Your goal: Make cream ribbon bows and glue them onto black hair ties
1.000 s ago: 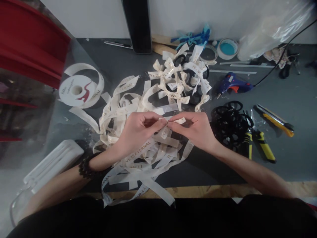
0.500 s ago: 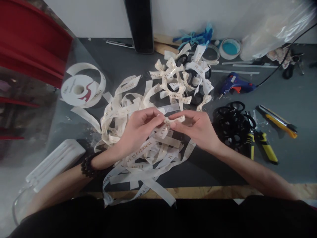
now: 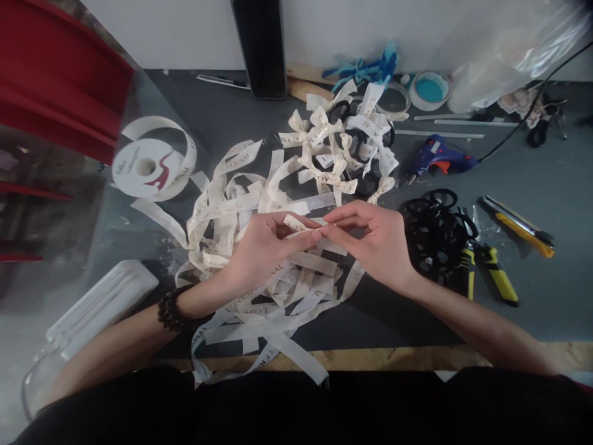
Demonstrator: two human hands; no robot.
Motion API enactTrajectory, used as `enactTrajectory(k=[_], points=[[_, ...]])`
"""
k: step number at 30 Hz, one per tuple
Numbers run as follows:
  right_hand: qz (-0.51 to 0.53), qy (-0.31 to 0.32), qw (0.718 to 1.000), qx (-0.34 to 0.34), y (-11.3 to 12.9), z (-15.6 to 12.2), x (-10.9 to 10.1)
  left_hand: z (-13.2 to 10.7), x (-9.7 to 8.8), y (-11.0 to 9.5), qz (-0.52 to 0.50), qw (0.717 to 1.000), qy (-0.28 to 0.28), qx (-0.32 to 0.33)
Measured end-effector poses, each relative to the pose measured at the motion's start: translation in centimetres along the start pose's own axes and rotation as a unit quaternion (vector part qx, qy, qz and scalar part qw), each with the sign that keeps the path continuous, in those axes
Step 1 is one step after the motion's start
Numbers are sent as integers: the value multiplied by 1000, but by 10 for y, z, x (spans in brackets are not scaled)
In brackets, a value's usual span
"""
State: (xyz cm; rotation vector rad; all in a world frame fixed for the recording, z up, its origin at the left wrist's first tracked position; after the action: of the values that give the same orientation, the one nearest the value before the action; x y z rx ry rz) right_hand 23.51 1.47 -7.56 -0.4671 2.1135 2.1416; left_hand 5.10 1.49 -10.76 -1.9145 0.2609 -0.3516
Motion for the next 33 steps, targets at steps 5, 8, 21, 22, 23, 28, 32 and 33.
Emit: enactTrajectory(k=[5, 8, 21, 22, 23, 28, 32, 33], points=[[-6, 7, 1000, 4, 4, 1, -3, 0, 1, -2, -37, 999, -9, 15], [-22, 15, 1000, 6, 7, 3, -6, -1, 1, -3, -7, 1000, -5, 16], [-63, 47, 997, 17, 16, 9, -15, -14, 7, -6, 78, 997, 15, 12], [-65, 50, 996, 15, 17, 9, -15, -14, 7, -5, 80, 997, 16, 9], [-68, 54, 996, 14, 18, 10, -15, -14, 7, -5, 82, 996, 18, 6], [-63, 70, 995, 21, 19, 8, -14, -17, 11, -5, 78, 996, 45, -12], [-72, 57, 996, 10, 20, 6, -12, -19, 13, -2, 57, 997, 53, -22], [-80, 41, 996, -1, 20, 5, -13, -18, 12, -1, 53, 997, 44, -18]])
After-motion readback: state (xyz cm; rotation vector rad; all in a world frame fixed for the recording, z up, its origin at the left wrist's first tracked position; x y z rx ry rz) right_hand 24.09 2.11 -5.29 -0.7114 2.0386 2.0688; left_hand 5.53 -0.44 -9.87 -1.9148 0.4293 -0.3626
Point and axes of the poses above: each hand's wrist, its own z-axis towards the middle knuckle, its own x-axis out of the palm, y = z × x, the point moved 6 cm from there along z, towards the middle knuckle, and after that the axes turned 2 degrees about y, right-handed, at the moved point
